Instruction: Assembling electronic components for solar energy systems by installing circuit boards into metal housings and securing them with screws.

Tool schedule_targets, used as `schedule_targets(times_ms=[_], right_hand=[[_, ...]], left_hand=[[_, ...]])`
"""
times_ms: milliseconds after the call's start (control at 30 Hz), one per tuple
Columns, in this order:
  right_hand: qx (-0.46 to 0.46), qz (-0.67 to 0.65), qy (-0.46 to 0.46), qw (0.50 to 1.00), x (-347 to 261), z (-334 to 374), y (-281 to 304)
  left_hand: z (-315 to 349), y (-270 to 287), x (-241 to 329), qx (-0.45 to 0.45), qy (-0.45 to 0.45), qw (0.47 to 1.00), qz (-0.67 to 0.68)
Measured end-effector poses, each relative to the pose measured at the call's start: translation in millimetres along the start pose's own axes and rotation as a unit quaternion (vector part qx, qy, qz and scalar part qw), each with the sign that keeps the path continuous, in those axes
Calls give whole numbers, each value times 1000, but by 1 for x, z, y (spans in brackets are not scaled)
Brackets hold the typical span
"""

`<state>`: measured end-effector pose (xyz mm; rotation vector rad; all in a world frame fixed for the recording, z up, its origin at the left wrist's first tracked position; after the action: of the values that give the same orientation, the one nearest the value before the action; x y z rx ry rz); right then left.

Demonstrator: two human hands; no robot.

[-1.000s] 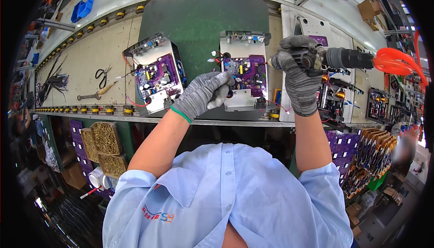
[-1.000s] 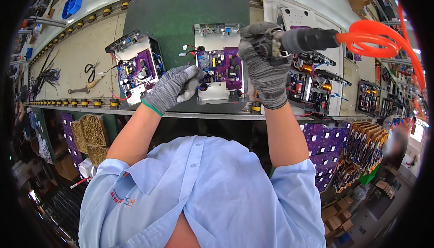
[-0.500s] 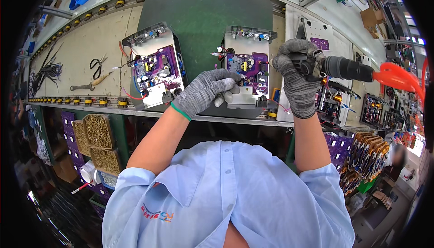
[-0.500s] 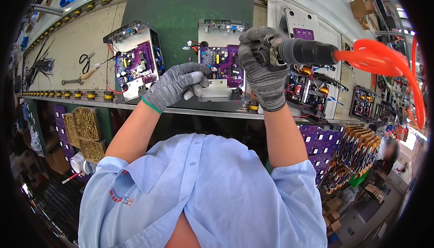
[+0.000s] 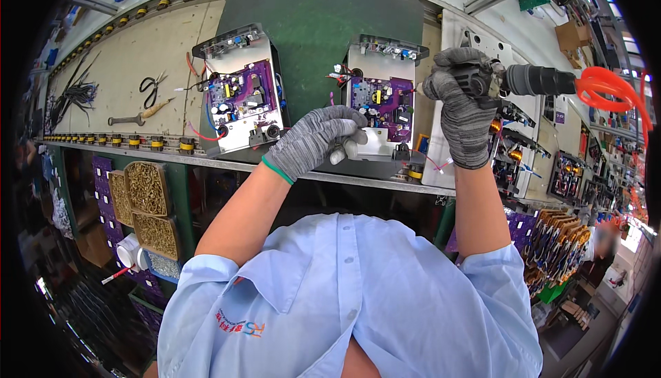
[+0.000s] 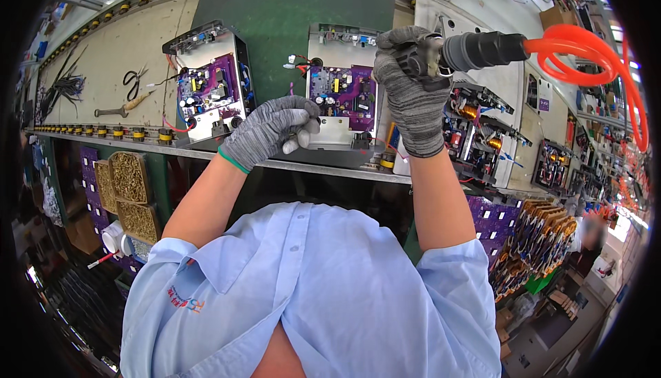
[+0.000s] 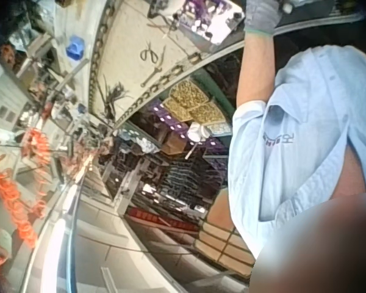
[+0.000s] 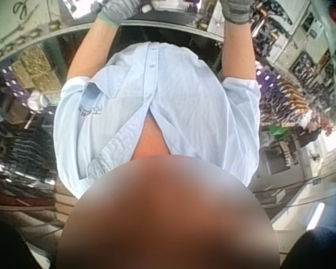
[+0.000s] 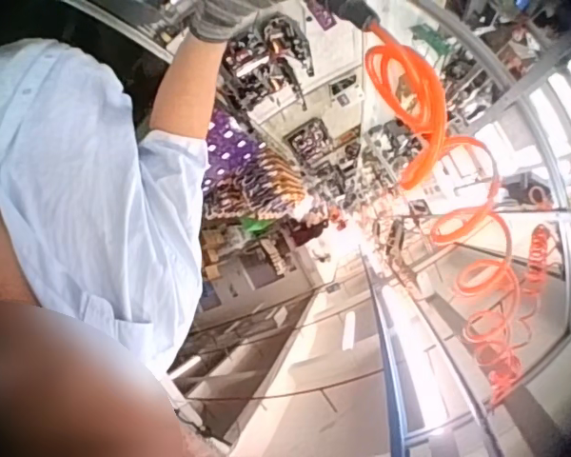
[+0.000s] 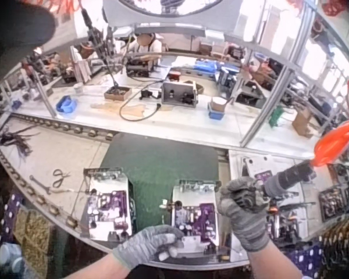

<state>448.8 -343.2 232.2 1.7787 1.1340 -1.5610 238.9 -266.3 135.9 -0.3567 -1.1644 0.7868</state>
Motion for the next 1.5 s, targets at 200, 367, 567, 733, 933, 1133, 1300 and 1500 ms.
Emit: schedule_targets(times_ms=[200, 367, 567, 733, 933, 1133, 1300, 1500], right_hand=[[-37, 69, 47, 996, -34, -10, -16], [-41, -414, -106, 903, -25, -17, -22], [82, -2, 16, 997, -16, -3, -4], [45, 107, 11, 993, -27, 22, 9], [54, 63, 19, 996, -49, 44, 12], [113, -28, 14, 993, -57, 63, 13], [109, -36, 51, 992, -46, 61, 14], [116, -31, 42, 992, -31, 59, 18]], left_hand=[[11, -61, 107, 72, -247, 859, -442], [6, -155, 166, 154, -308, 651, -676], [3, -178, 153, 167, -185, 690, -680], [4, -184, 146, 141, -194, 692, -681], [1, -168, 126, 60, -247, 772, -583], [22, -61, 74, 40, -41, 942, -332], [39, -25, 24, 39, 16, 997, -71], [43, -22, 13, 62, 28, 991, -112]])
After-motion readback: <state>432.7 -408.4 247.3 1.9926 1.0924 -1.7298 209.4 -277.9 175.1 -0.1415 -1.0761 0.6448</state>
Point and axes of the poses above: each hand's wrist, its own z-axis away from the middle knuckle, its own y-axis out of the back of the hand, x = y × z, the point moved 6 cm from there along -z, towards the middle knuckle, and after that the axes turned 7 degrees about -x, right-handed, at the moved point
